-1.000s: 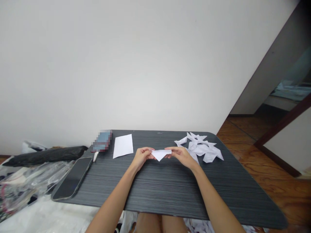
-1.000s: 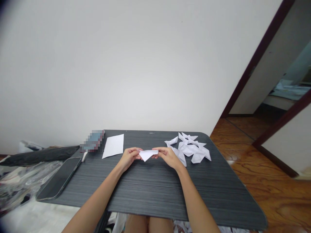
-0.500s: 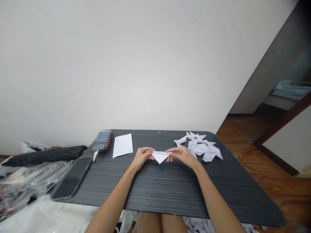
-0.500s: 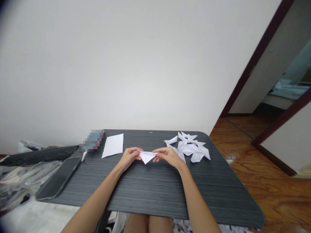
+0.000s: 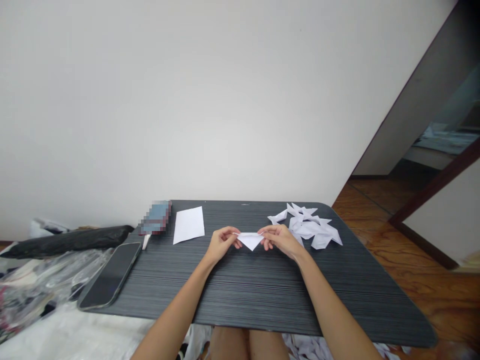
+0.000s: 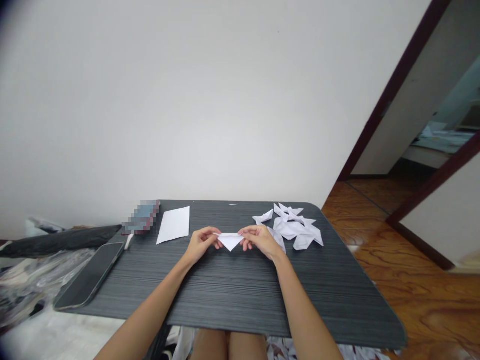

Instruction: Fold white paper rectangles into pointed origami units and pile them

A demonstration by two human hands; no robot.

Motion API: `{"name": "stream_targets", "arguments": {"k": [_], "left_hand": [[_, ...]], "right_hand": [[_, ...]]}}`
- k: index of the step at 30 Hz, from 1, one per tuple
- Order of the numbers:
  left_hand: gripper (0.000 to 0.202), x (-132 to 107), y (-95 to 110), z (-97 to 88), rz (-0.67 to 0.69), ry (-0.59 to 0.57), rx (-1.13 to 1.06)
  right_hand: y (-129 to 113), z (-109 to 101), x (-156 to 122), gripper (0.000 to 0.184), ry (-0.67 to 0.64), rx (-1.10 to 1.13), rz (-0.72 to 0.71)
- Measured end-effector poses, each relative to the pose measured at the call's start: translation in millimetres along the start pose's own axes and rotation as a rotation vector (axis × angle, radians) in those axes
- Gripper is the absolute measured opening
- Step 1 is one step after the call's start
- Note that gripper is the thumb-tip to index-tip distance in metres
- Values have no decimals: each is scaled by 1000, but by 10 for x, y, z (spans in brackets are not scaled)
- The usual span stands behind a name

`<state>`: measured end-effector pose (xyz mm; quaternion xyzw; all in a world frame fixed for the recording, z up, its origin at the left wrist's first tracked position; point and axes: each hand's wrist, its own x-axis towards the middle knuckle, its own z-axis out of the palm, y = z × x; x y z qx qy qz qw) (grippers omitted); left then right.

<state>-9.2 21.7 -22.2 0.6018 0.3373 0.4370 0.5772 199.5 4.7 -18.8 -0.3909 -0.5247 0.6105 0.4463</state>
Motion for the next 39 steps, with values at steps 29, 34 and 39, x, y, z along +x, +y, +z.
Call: {"name": "stream_targets", "arguments": {"k": [29,34,39], "left_hand": [[26,-118,-82,7,254,88,1231],[26,-331,41,15,311,-51,1471],[29,-336,84,69,339,-95,1534]], "right_hand": [[288,200,30,17,380,-1013,-351],[250,296,-145,23,274,-1255,-412],[165,340,-310,26,214,-1568,-385]]}}
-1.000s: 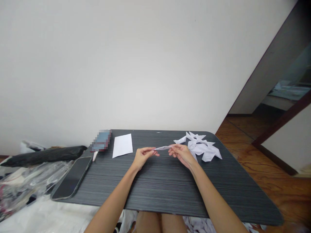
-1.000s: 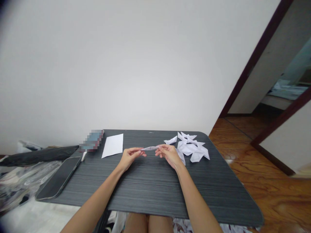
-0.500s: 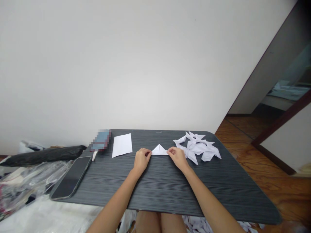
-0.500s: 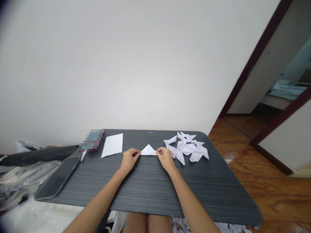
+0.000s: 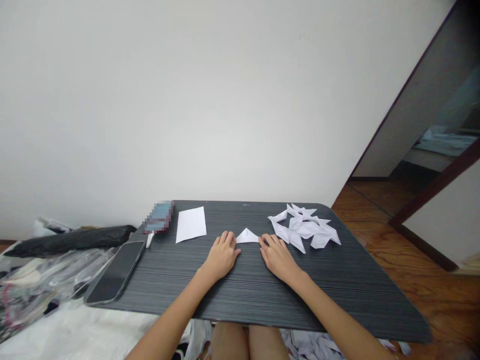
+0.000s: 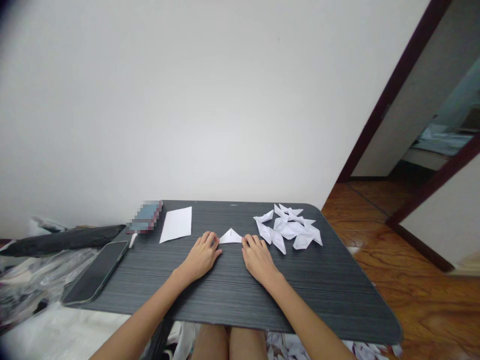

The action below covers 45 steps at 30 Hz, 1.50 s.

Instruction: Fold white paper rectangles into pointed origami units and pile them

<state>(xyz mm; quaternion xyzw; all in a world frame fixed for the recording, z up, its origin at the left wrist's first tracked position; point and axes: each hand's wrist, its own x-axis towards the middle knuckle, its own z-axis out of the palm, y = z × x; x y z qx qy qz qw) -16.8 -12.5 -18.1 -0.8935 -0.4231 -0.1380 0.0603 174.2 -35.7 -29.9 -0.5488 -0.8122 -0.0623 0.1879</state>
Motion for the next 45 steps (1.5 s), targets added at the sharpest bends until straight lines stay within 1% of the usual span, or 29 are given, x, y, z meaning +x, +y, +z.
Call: {"name": "stream_targets", "arguments": {"k": [2,3,4,7,9,12,13,15,16,18,20,23,25,28,31,33,37,39,42,45], "left_hand": [[25,115,16,30,81,-44,-10],[24,184,23,51,133,-81,-18],[23,254,30,73,154,-118,-15],[21,433,36,117,97,-139,-12],[21,513,23,120,100,-126,-18],[25,586,-25,107,172,-127,-17],[26,602,-46,108,188,-131,-18],[31,629,-86,124,195,-132,-29],[32,639,-103,140,188,-125,-38],[34,649,-128,182,160,-88,-52],[33,647,-138,228,128,-29,-58],[30,629,-134,280,80,60,-63],[28,613,-124,298,55,101,-80],[25,598,-110,306,4,163,-145],[21,596,-112,301,-74,240,-283],[18,597,-128,295,-134,274,-452],[28,598,-185,281,-246,248,-901],[29,606,-210,272,-286,234,-1077],[27,625,-231,257,-357,248,-1275],[24,635,-237,241,-406,282,-1395]], "right_hand": [[-21,-52,26,24,-61,-81,-43],[-31,-75,51,23,-91,-107,-65],[-36,-93,79,21,-114,-121,-82],[-5,-108,143,19,-123,-61,-70],[64,-67,163,19,-79,80,-11],[211,81,202,23,11,386,148],[256,147,227,23,36,479,235],[316,282,300,28,116,622,461],[325,341,343,32,134,684,540],[301,428,435,41,118,797,614],[231,460,517,43,78,889,614],[101,425,595,36,28,990,571],[33,379,610,30,51,974,558],[-18,329,592,24,97,890,521],[-18,313,564,27,109,905,469],[7,311,556,31,113,975,436],[90,285,565,38,149,1156,428],[128,246,574,39,152,1270,438],[164,175,582,36,147,1425,447],[181,127,576,30,156,1537,426]]}}
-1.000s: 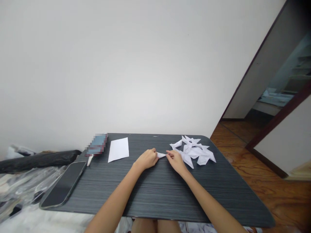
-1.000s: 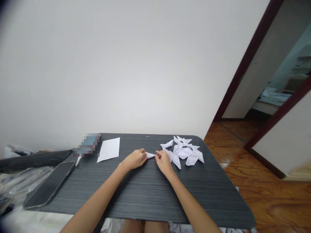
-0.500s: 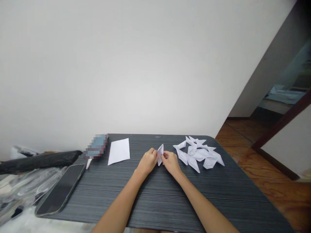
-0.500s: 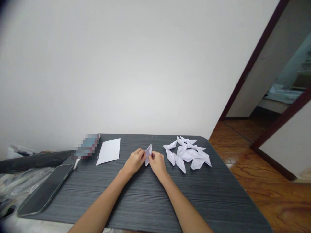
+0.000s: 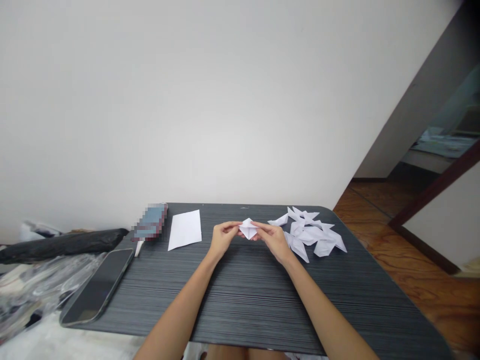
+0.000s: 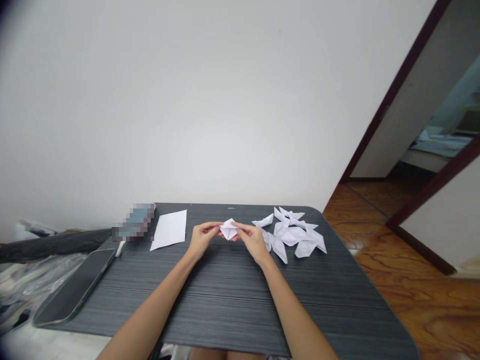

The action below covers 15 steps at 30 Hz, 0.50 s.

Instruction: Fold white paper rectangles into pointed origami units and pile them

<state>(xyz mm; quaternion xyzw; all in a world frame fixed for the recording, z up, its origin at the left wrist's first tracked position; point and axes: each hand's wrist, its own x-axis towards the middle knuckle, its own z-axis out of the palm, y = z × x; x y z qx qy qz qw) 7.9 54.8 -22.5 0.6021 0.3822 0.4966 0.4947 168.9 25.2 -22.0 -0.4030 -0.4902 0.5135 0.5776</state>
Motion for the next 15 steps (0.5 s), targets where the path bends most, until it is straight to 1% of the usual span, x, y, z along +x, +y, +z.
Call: {"name": "stream_targets", "arguments": {"k": [4,7,10,12,14,15], "left_hand": [[18,-22,21,-3,2,32,-90],[20,-49,29,15,-1,18,-80],[29,-60,5,46,-30,-33,-46],[35,-56,-31,60,-55,-92,-39],[34,-47,-69,63,-77,-151,-21],[33,-43,-84,62,-81,-173,-11]], "right_hand": [[-29,-20,-25,23,-43,49,-25],[-59,-16,-44,23,-60,-56,-45],[-77,5,-53,28,-92,-161,-31],[-68,16,-49,37,-101,-168,-18],[-41,13,-36,47,-87,-151,-20],[-22,4,-28,48,-77,-141,-20]]}}
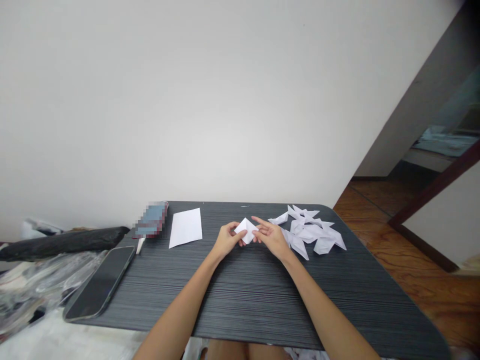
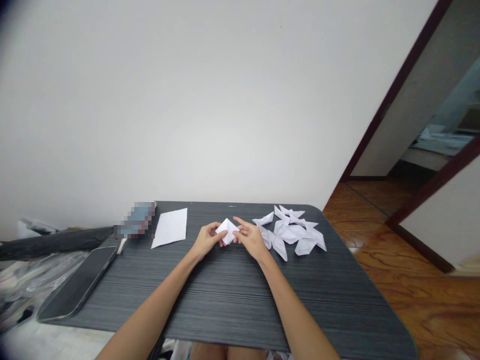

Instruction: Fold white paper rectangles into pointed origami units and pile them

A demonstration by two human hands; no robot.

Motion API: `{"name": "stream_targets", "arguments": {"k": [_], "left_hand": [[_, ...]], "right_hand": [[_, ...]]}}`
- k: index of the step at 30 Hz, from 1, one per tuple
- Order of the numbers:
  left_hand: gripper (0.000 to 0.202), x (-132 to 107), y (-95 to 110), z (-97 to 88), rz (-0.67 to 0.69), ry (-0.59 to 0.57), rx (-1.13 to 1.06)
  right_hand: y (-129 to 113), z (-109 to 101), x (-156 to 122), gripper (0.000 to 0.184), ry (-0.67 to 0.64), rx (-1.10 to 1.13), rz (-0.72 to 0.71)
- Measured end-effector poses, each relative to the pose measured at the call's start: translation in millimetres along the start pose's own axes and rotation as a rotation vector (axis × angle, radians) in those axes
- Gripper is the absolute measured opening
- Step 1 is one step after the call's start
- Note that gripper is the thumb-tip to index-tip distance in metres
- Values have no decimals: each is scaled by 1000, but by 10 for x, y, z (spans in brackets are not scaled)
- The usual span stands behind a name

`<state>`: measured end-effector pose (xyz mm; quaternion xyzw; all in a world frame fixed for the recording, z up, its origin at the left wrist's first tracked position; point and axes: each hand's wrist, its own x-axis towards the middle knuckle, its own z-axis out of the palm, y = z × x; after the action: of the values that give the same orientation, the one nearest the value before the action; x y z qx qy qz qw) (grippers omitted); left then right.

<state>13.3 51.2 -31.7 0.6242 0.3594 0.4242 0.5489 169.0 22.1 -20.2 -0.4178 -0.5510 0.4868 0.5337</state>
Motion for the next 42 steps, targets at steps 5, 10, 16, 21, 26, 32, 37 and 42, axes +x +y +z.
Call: {"name": "stream_targets", "arguments": {"k": [5,10,16,21,26,32,37,42], "left_hand": [[28,-7,-11,7,21,-68,0],[29,-40,24,44,9,-74,112],[34,-69,62,69,32,25,173],[39,-67,37,87,28,124,173],[38,-89,26,95,23,110,147],[42,-96,115,125,-22,14,-13],[73,-90,132,84,-25,-153,-80],[64,-116,104,-50,64,-233,171]], "right_hand": [[81,-59,25,26,41,20,48],[69,-46,13,26,63,-3,83],[10,7,-15,26,32,-11,96],[-27,26,-42,26,-32,-7,114],[-1,71,-59,31,-86,82,206],[28,51,-41,30,-22,68,159],[29,-14,-26,27,32,45,138],[68,-59,-30,25,30,7,123]]}}
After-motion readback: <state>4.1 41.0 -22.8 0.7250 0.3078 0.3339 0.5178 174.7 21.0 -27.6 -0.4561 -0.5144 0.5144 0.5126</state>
